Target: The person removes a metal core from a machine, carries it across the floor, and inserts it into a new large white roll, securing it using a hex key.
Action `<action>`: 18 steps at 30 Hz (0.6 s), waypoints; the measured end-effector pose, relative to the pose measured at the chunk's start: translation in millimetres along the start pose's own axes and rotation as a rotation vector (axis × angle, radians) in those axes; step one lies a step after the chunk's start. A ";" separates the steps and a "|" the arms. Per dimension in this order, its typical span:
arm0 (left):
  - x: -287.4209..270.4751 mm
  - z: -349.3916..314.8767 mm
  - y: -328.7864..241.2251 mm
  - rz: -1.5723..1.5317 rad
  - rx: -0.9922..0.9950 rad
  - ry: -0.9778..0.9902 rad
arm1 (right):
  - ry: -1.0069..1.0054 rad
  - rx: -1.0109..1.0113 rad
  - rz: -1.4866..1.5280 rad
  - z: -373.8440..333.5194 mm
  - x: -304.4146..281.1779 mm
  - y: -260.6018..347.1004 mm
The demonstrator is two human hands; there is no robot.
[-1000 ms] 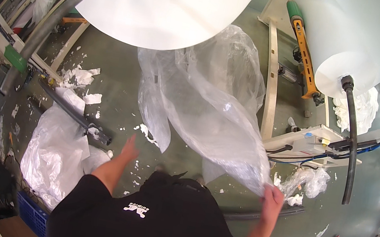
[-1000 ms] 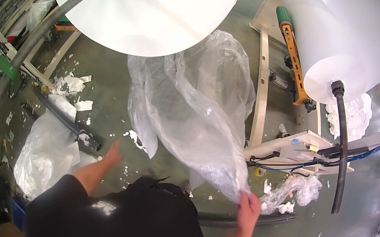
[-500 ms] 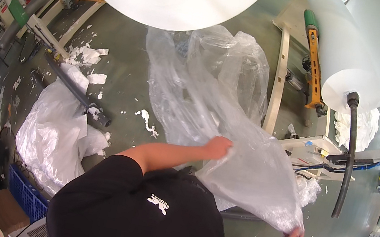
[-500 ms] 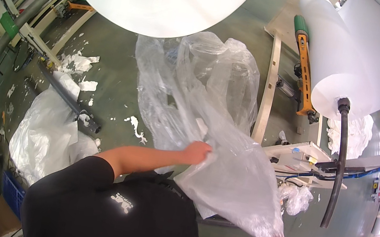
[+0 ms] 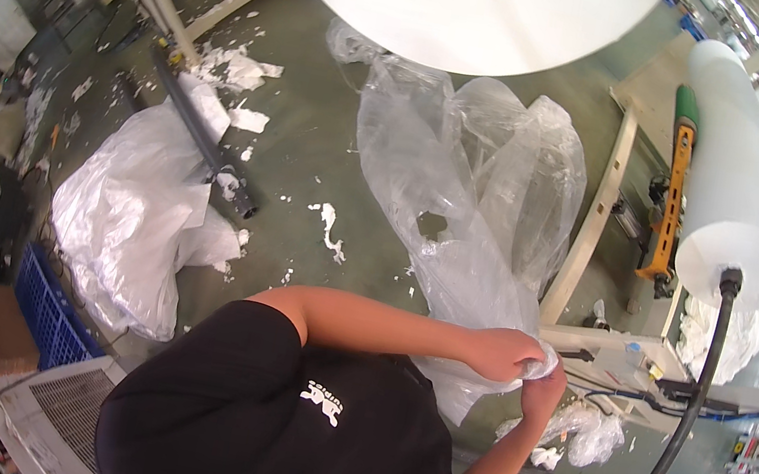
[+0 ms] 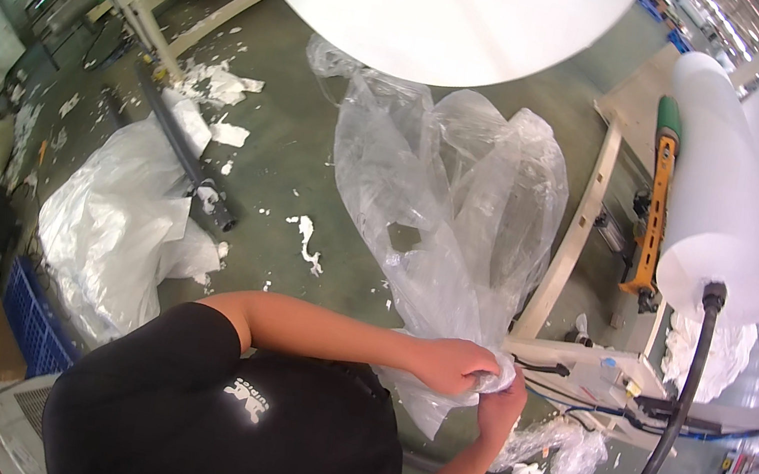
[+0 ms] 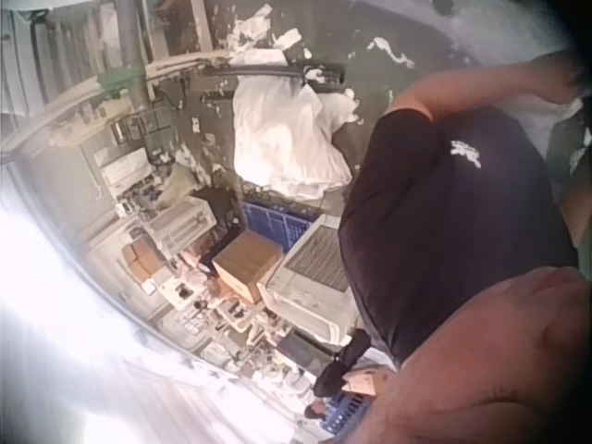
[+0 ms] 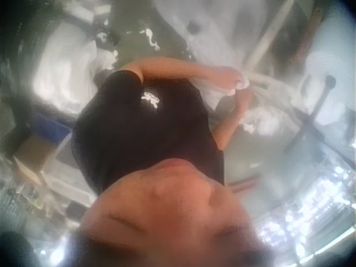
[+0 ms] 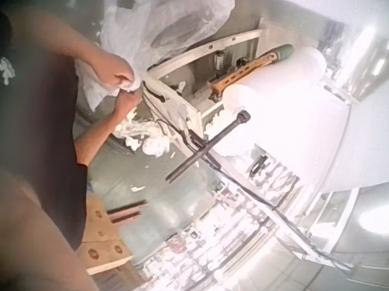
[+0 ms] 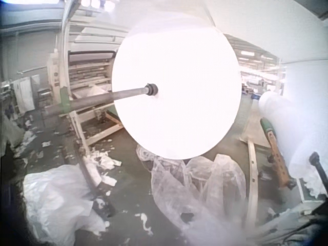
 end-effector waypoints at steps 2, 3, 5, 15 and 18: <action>-26.4 -18.5 6.8 0.021 0.042 -0.150 | -0.124 -0.083 -0.154 9.5 -2.9 7.2; -42.0 -34.3 13.0 0.043 0.052 -0.242 | -0.149 -0.168 -0.177 11.0 6.5 13.6; -53.4 -57.5 38.5 0.179 -0.092 -0.224 | -0.105 -0.090 -0.081 12.7 21.3 8.5; -27.4 -76.9 113.9 0.497 -0.282 -0.015 | 0.697 -0.445 -0.009 -3.0 126.9 91.0; -6.7 -71.2 114.2 0.278 -0.145 -0.191 | 0.911 -0.412 -0.025 -1.1 145.2 92.7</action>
Point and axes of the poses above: each hand's wrist, its own z-axis towards the middle knuckle, its own x-axis out of the palm, y = z × x, the point moved 10 cm from there along z, towards the middle knuckle, and after that the axes turned 12 degrees about z, right-handed, at the moved point
